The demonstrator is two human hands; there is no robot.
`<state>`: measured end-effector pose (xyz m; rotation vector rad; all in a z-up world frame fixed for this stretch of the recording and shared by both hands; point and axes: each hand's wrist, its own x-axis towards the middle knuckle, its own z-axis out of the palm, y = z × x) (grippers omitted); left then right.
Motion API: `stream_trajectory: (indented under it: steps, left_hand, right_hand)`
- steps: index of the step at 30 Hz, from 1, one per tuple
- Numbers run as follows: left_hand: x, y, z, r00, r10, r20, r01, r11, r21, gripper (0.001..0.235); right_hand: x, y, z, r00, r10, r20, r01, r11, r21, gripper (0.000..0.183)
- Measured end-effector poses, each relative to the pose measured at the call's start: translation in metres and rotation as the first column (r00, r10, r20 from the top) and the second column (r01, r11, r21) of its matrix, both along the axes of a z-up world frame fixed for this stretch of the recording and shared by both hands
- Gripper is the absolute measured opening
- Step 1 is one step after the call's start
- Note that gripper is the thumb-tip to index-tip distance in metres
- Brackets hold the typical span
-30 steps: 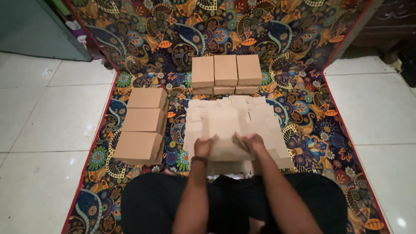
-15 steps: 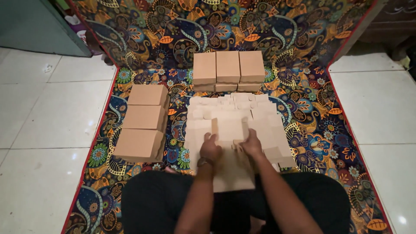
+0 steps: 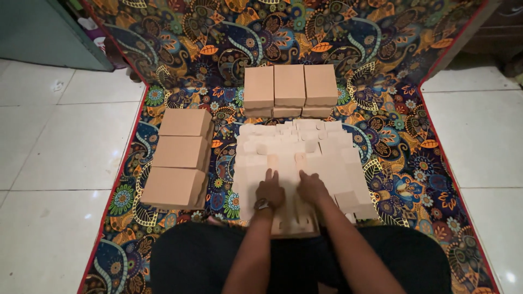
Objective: The person folds flat cardboard sheets into rectangular boxes by hand, tucking in the flaps, then stacks the completed boxes on the floor. The person also unfolds some boxes from the stack.
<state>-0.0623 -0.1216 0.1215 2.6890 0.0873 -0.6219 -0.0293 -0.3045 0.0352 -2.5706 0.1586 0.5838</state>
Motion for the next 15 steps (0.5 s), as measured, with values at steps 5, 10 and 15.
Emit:
stream_trajectory:
  steps: [5, 10, 15]
  left_hand:
    - [0.026, 0.013, -0.080, 0.997, 0.082, -0.008, -0.082, 0.996, -0.021, 0.054]
    - [0.039, 0.041, -0.110, 0.872, 0.442, 0.210, -0.250, 0.771, -0.586, 0.038]
    - [0.030, 0.051, -0.137, 0.928, 0.312, 0.202, -0.174, 0.845, -0.506, 0.034]
  right_hand:
    - [-0.004, -0.005, 0.047, 0.999, 0.053, 0.002, -0.053, 0.998, 0.018, 0.056]
    - [0.003, -0.027, 0.028, 0.943, -0.317, 0.102, 0.285, 0.927, 0.244, 0.074]
    - [-0.015, -0.040, 0.019, 0.950, -0.310, 0.029, 0.296, 0.928, 0.227, 0.062]
